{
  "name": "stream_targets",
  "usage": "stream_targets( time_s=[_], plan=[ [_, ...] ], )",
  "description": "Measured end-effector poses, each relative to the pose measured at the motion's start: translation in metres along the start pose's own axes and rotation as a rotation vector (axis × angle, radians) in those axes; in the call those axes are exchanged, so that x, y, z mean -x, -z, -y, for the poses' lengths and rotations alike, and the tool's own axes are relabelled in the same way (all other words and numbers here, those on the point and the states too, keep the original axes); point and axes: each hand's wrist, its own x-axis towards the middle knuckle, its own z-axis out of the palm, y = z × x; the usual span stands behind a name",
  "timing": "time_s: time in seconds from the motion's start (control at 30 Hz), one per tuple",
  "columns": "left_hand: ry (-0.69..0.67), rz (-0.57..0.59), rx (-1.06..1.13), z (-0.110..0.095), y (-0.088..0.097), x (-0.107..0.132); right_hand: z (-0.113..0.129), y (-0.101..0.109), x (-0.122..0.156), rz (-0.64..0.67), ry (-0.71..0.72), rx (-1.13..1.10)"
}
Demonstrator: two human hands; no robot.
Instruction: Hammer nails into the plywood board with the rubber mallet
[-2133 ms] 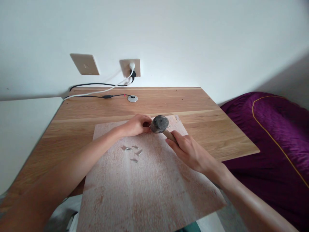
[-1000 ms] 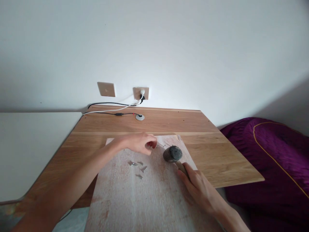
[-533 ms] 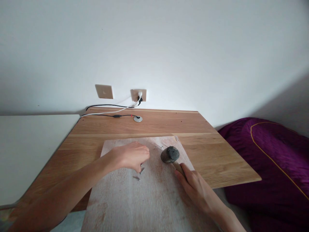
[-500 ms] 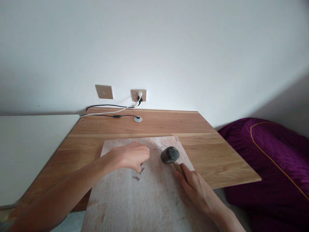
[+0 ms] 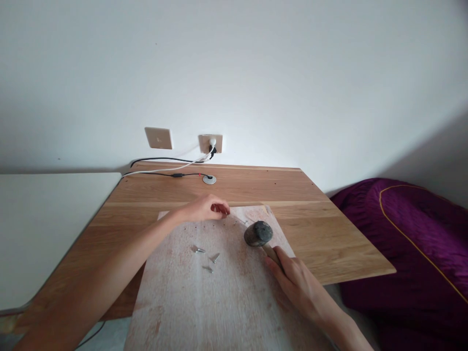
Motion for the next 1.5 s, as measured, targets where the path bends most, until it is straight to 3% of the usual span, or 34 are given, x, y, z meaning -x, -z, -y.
stream_targets(
  time_s=[0.4, 0.57, 0.73, 1.1, 1.37, 1.5],
  plan=[
    [0.035, -0.012, -0.084, 0.0, -0.009, 0.001, 0.002, 0.002, 0.0, 0.042, -0.008, -0.004],
    [0.041, -0.033, -0.119, 0.002, -0.011, 0.0, -0.003, -0.001, 0.0, -0.007, 0.026, -0.012],
    [0.023, -0.041, -0.148, 0.0, -0.015, 0.005, -0.003, -0.001, -0.001, 0.037, -0.024, -0.039],
    [-0.139, -0.27, -0.356, 0.002, -0.042, 0.024, 0.001, 0.004, -0.001, 0.128, -0.089, -0.099],
    [-0.091, -0.301, -0.229, 0.009, -0.047, 0.025, 0.031, 0.013, -0.021, 0.064, 0.011, -0.131],
    [-0.088, -0.248, -0.149, 0.006, -0.045, 0.025, 0.047, 0.018, -0.043, 0.07, 0.077, -0.118]
  ],
)
